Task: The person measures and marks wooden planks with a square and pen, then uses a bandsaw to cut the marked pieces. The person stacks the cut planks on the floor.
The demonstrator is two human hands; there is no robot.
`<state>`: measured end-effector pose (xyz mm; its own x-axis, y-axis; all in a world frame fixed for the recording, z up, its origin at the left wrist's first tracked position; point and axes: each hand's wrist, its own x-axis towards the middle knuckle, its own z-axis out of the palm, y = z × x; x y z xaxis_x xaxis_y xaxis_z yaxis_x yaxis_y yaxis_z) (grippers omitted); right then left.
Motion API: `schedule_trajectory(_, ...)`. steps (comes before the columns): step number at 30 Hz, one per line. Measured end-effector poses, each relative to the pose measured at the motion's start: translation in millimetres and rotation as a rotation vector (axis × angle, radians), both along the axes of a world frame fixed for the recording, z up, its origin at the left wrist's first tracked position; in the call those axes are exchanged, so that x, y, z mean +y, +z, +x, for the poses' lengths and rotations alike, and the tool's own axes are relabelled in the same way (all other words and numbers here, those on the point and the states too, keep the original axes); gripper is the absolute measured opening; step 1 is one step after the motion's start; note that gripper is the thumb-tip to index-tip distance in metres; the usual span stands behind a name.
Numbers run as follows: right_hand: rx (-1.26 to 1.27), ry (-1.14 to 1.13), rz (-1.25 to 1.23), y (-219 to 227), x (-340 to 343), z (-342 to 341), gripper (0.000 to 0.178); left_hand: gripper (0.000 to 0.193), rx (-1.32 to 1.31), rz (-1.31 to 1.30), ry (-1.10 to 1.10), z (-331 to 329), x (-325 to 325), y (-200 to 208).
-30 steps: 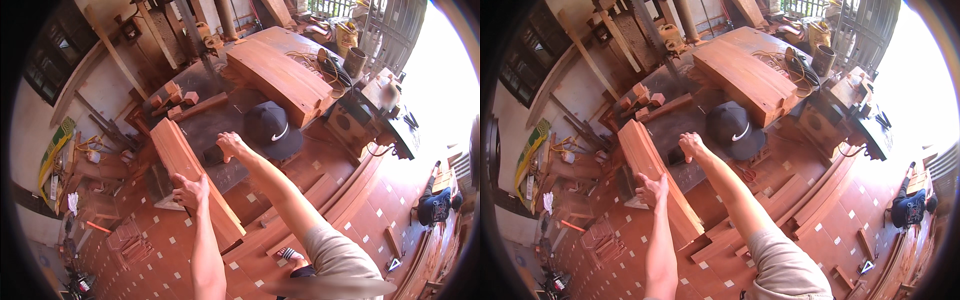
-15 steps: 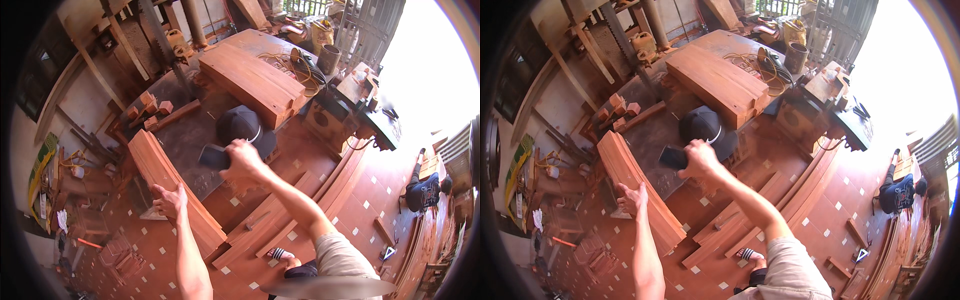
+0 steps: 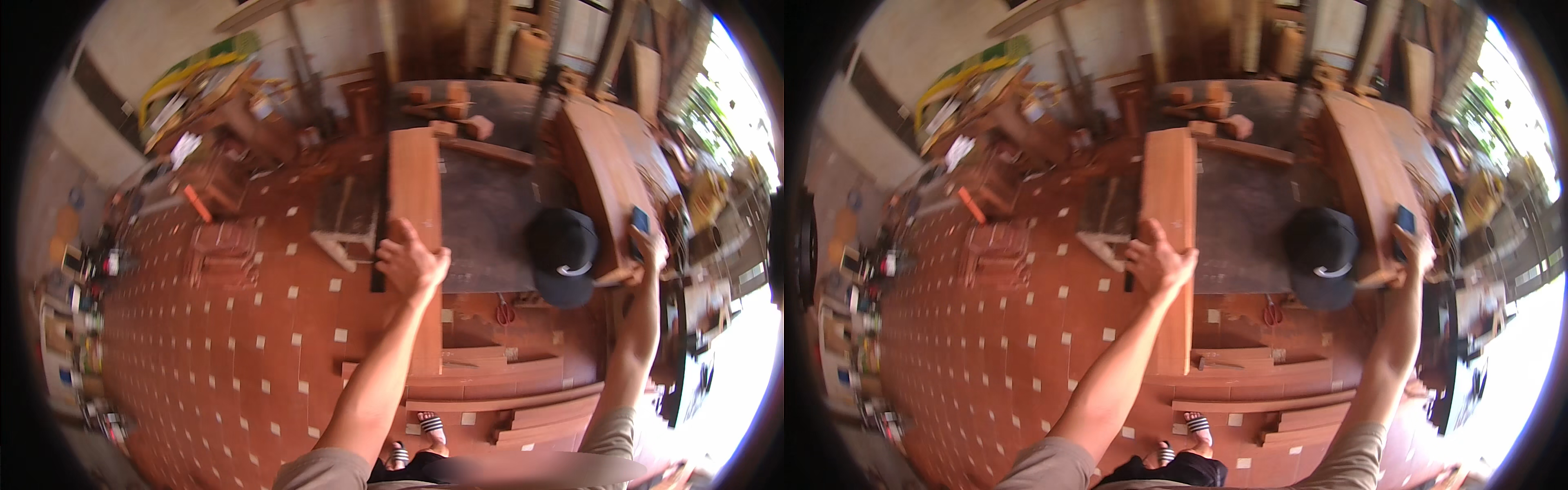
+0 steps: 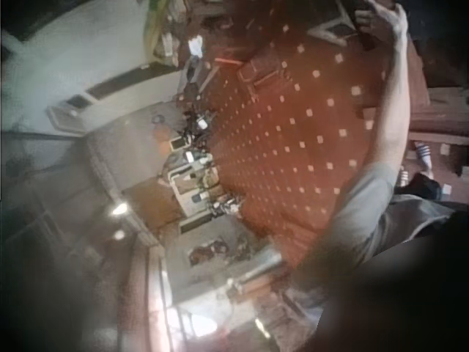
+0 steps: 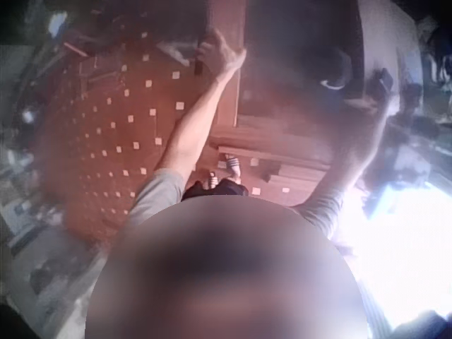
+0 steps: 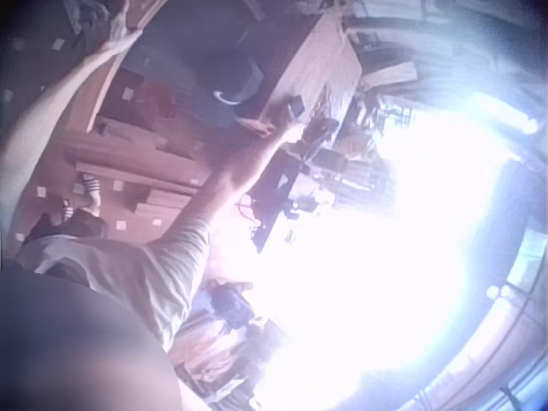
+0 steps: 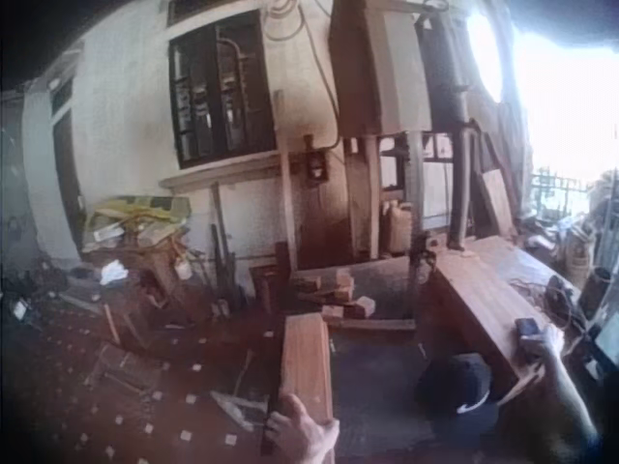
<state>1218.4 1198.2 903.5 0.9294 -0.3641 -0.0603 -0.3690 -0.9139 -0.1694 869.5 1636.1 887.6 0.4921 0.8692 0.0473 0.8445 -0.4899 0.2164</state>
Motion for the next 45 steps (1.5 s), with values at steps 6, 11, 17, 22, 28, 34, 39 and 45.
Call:
schedule_trajectory(6, -0.07, 0.069, -0.123, -18.0, 1.8, 25.3, 0.1, 0.111, 0.016, -0.016, 0.002, 2.3, 7.9, -0.3)
schedule_trajectory(11, -0.444, 0.191, -0.246, -42.6, 16.6, -12.5, 0.1, 0.113, -0.028, 0.003, 0.019, 1.0, 8.2, 0.0)
schedule_trajectory(17, -0.675, 0.4, 0.232, -101.1, 46.7, -195.8, 0.053, 0.109, -0.024, -0.037, 0.006, 1.1, 11.6, 3.5)
schedule_trajectory(22, -0.362, 0.383, 0.41, -159.4, 79.2, -366.2, 0.052, 0.105, -0.123, -0.081, 0.006, -2.5, 12.4, -0.8)
schedule_trajectory(28, -0.12, 0.082, 0.372, -168.3, 91.9, -491.0, 0.058, 0.112, -0.323, -0.129, -0.15, -7.3, 20.5, -12.2)
schedule_trajectory(34, -0.033, -0.125, 0.138, -182.0, 132.1, -577.2, 0.056, 0.11, -0.444, -0.575, -0.566, -59.3, 79.1, -10.7)
schedule_trajectory(39, 0.21, -0.31, 0.053, -250.3, 227.1, -714.3, 0.044, 0.081, -0.775, -0.533, -0.86, -169.4, 269.8, -98.0)
schedule_trajectory(45, 0.917, -0.589, 0.403, -226.0, 375.3, -816.9, 0.052, 0.077, 0.049, -0.62, -0.385, -216.2, 534.1, -224.9)
